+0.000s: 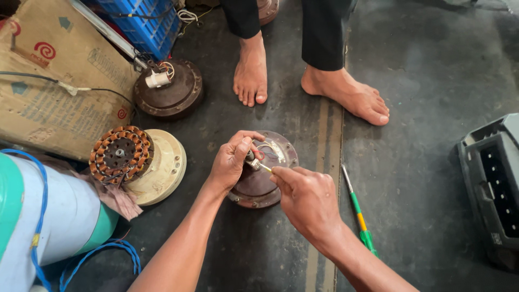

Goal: The person kneels on the workshop floor working on a ceiling fan motor housing. They use a small screwdriver to tighten and adjust a component with wires on top of the housing, repositioning the housing and continuing to work on the component with the screwdriver.

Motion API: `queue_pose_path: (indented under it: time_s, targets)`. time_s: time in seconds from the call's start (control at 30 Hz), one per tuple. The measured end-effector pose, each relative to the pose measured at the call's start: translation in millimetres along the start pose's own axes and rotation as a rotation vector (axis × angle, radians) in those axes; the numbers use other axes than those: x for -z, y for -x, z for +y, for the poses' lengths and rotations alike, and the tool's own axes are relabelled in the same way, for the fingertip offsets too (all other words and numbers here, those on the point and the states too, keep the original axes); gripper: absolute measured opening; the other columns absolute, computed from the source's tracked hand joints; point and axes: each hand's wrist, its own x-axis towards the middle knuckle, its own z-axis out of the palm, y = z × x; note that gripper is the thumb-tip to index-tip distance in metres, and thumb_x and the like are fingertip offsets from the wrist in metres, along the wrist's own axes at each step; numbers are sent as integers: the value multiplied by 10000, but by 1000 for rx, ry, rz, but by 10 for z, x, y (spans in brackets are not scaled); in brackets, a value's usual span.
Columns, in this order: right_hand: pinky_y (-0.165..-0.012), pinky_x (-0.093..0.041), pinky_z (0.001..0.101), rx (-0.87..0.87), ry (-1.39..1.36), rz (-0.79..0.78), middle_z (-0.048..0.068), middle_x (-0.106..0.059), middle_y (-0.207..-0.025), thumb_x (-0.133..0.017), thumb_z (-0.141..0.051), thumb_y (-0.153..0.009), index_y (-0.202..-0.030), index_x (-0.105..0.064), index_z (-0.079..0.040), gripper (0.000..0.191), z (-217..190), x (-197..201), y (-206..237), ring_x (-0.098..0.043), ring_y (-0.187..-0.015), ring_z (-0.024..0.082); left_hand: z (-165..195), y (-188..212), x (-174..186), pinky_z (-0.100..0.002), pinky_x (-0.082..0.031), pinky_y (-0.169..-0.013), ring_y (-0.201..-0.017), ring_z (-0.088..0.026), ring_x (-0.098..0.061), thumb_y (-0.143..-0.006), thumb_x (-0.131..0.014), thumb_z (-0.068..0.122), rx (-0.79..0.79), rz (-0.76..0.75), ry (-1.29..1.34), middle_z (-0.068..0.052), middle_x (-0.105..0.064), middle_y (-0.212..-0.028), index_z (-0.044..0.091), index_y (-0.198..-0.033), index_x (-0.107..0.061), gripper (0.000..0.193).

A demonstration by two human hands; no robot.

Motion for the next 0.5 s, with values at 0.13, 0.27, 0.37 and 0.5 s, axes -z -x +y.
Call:
queue_pose_path:
  time_s: [0.13, 0.27, 0.37, 0.5]
  targets:
    - [-497, -478, 360, -684, -313, -211, 65, -703, -582, -757, -189, -854, -972, -816, -69, 178, 120, -36, -124, -625, -543, 172, -12, -24, 25, -253, -499, -866, -894, -67, -642, -1083, -512, 470, -52, -23, 20, 14, -678, -1114, -13, -958, -690, 529]
    - [-454, -289, 293, -1137, -993, -341, 71, -658, -686, -720, -180, -921, -1047, -749, -32, 196, 244, -42, -162, -443, -499, 122, -3, -9, 56, -245, -462, -825, -829, -60, -601, -1060, -517, 458, 18, -5, -11, -20, -665, -821, 22, -1166, -675, 475]
    - [-477, -367, 312, -852, -674, -276, 58, -652, -678, -762, -128, -823, -992, -740, -18, 203, 218, -52, -86, -518, -515, 143, -3, -45, 48, -253, -465, -825, -828, -69, -607, -1053, -527, 438, 15, -32, 21, -21, -656, -840, 11, -1162, -672, 463]
    - [-545, -506, 409, -133, -40, -70, 106, -690, -752, -781, -146, -792, -1005, -764, -96, 220, 79, -1, 84, -657, -615, 283, -2, -50, 50, -265, -484, -861, -866, -75, -623, -1055, -533, 418, 0, -63, 57, -11, -669, -960, -14, -1083, -682, 458]
